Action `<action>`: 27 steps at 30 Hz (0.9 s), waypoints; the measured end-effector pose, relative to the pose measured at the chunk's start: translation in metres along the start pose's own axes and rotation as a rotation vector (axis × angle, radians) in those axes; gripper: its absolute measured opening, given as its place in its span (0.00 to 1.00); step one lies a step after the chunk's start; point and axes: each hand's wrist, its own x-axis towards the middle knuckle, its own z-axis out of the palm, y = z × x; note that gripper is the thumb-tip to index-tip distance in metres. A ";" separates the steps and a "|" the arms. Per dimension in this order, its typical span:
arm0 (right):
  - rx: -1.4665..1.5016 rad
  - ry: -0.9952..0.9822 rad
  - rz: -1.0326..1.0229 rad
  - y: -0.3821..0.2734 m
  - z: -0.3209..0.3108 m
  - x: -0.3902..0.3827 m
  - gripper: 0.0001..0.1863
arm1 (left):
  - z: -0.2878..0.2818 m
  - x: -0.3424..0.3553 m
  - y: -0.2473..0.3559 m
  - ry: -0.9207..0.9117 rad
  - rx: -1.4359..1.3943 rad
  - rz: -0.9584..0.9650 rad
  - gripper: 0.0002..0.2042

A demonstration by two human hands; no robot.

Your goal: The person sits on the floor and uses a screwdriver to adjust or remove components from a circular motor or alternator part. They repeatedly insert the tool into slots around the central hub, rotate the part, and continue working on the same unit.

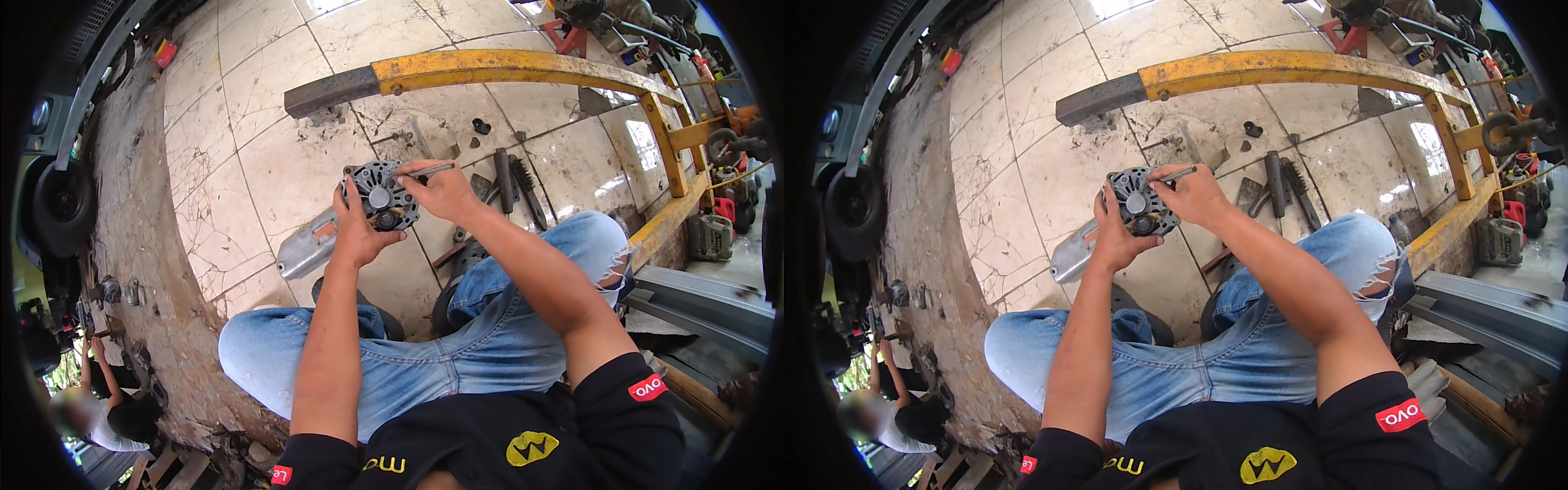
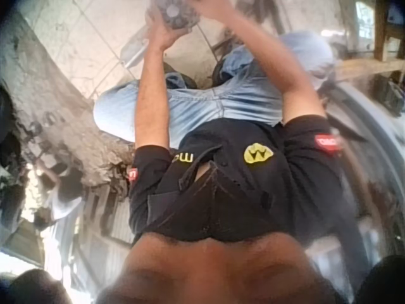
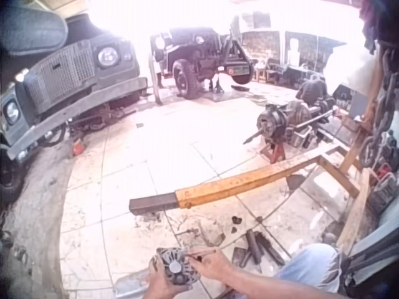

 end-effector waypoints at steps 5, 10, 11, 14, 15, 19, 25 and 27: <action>0.062 -0.173 0.405 -0.023 -0.008 0.001 0.08 | 0.004 -0.009 -0.005 0.017 -0.005 -0.013 0.74; 0.000 -0.005 0.185 -0.002 0.005 -0.004 0.09 | 0.004 -0.006 0.002 0.013 -0.022 -0.017 0.74; 0.010 -0.019 0.171 -0.004 0.003 0.001 0.09 | 0.004 -0.004 0.001 0.026 -0.016 -0.014 0.74; 0.020 -0.110 0.144 -0.014 -0.006 0.006 0.08 | 0.001 -0.004 0.001 0.020 0.003 -0.019 0.74; -0.008 -0.080 0.144 -0.012 -0.004 0.005 0.08 | 0.001 -0.004 0.003 0.010 0.008 -0.020 0.74; 0.052 -0.056 0.112 -0.006 0.001 0.006 0.08 | 0.003 -0.002 0.003 0.025 -0.003 -0.025 0.73; 0.073 -0.111 0.171 -0.006 -0.004 0.007 0.07 | 0.001 -0.001 0.005 0.002 -0.011 -0.026 0.73; 0.028 -0.107 0.092 -0.004 -0.004 0.006 0.07 | 0.002 -0.003 0.005 0.017 -0.015 -0.046 0.72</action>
